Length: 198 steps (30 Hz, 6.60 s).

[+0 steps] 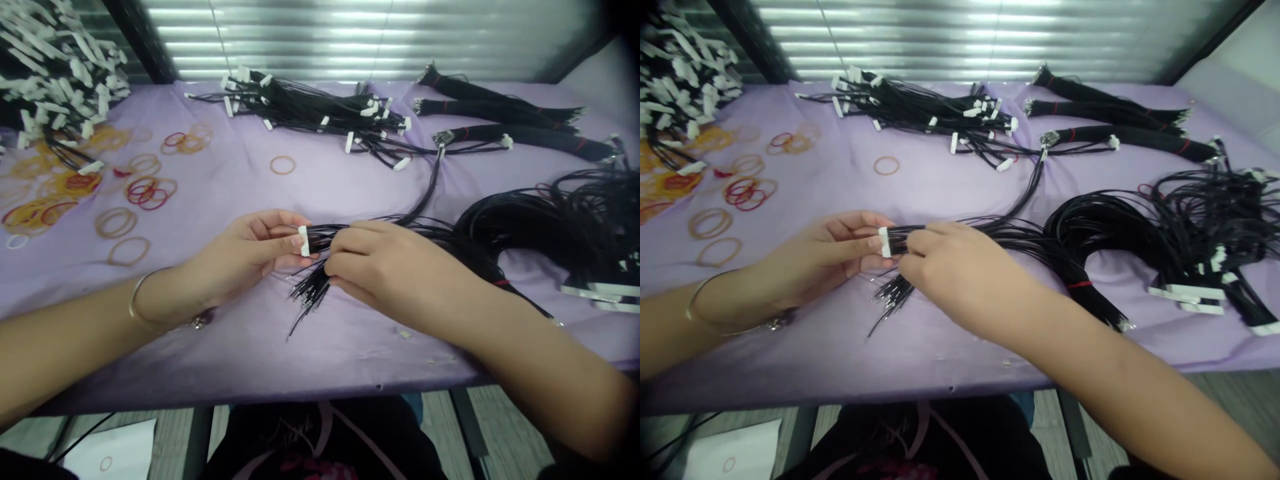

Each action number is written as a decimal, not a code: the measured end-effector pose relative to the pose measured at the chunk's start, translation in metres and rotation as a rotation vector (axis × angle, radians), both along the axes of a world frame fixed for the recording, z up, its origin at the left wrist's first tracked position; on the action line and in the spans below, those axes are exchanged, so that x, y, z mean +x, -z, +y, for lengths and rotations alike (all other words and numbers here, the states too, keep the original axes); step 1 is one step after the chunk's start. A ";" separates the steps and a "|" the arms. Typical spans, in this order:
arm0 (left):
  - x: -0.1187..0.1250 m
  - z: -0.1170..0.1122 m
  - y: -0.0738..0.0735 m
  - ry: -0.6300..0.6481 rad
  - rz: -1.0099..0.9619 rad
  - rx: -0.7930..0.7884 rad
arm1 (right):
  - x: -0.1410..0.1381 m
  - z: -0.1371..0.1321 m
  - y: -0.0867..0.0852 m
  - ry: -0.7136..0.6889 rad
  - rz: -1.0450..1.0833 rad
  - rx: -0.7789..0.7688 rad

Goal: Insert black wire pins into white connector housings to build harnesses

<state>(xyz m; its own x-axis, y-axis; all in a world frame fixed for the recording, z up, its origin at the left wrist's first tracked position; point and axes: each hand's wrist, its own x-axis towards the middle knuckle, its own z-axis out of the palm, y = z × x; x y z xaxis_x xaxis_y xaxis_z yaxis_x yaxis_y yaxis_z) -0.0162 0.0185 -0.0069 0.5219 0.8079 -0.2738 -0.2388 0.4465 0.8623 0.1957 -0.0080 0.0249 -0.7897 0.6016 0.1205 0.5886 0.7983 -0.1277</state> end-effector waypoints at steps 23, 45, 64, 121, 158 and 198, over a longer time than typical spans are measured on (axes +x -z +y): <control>0.002 0.000 -0.001 -0.013 0.045 0.001 | -0.026 -0.012 0.012 0.294 0.483 0.010; 0.002 -0.002 0.003 -0.012 0.081 0.030 | -0.021 0.000 0.016 0.458 0.497 -0.082; -0.001 0.000 0.004 0.005 0.089 0.031 | -0.019 0.004 0.025 0.371 0.519 0.044; -0.001 0.003 -0.002 0.079 0.039 -0.007 | -0.023 0.002 0.027 0.357 0.494 -0.045; -0.003 -0.004 -0.002 0.126 0.685 1.308 | -0.003 -0.019 -0.006 -0.083 -0.053 -0.044; 0.002 0.005 -0.007 0.061 0.447 0.528 | -0.007 -0.001 0.017 -0.031 0.021 -0.050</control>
<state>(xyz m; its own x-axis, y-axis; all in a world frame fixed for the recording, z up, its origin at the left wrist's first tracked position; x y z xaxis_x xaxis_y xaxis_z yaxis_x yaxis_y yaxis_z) -0.0140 0.0239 -0.0002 0.4990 0.8651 -0.0514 0.2021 -0.0585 0.9776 0.1891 -0.0086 0.0081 -0.8056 0.5825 0.1082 0.5604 0.8085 -0.1799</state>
